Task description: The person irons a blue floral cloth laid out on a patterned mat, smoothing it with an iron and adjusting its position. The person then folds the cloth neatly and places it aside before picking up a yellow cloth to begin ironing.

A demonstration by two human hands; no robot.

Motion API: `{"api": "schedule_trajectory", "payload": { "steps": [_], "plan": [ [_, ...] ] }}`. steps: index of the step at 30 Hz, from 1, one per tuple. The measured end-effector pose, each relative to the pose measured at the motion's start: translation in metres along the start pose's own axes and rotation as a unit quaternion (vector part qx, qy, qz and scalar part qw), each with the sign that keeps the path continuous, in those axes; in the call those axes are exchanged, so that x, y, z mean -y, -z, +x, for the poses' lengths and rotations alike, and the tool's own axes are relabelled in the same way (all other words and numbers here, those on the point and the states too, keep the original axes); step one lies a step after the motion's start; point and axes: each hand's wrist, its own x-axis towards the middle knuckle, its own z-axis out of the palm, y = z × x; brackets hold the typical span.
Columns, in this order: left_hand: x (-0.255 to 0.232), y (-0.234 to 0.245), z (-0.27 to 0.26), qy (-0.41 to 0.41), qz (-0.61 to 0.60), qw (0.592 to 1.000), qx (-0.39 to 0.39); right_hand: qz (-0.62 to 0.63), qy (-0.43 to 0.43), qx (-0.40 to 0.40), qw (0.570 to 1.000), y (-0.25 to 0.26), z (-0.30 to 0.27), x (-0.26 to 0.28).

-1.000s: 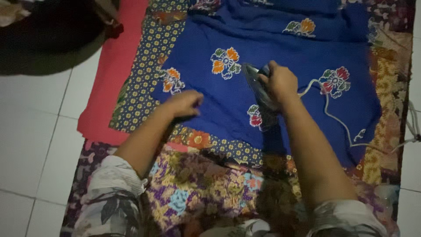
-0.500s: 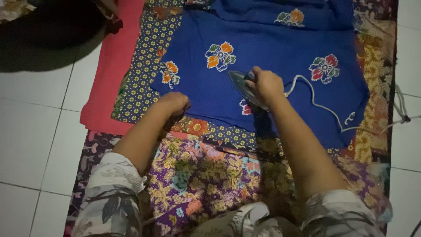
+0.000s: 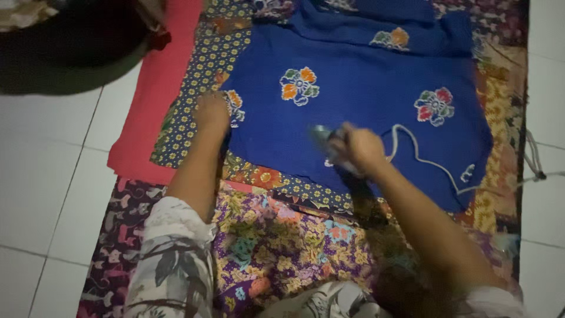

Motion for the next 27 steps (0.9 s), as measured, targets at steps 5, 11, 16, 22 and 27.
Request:
{"api": "schedule_trajectory", "payload": {
  "steps": [5, 11, 16, 22, 27],
  "plan": [
    [0.048, -0.011, -0.002, 0.032, 0.048, 0.998, 0.024, 0.033, -0.024, -0.144, 0.989, 0.013, 0.065, 0.021],
    [0.095, 0.004, 0.029, 0.12, -0.055, 0.985, 0.113, 0.023, 0.119, -0.005, 0.993, -0.003, 0.065, 0.122],
    [0.092, 0.014, 0.027, 0.106, -0.036, 0.986, 0.122, -0.006, 0.235, 0.053, 0.97, -0.014, 0.03, 0.178],
    [0.051, 0.014, 0.038, 0.105, -0.052, 0.979, 0.169, 0.031, 0.149, -0.001, 0.988, 0.013, 0.064, 0.142],
    [0.064, 0.013, 0.051, 0.094, -0.005, 0.966, 0.24, 0.043, 0.068, -0.131, 0.988, 0.037, 0.117, 0.099]
  ]
}}
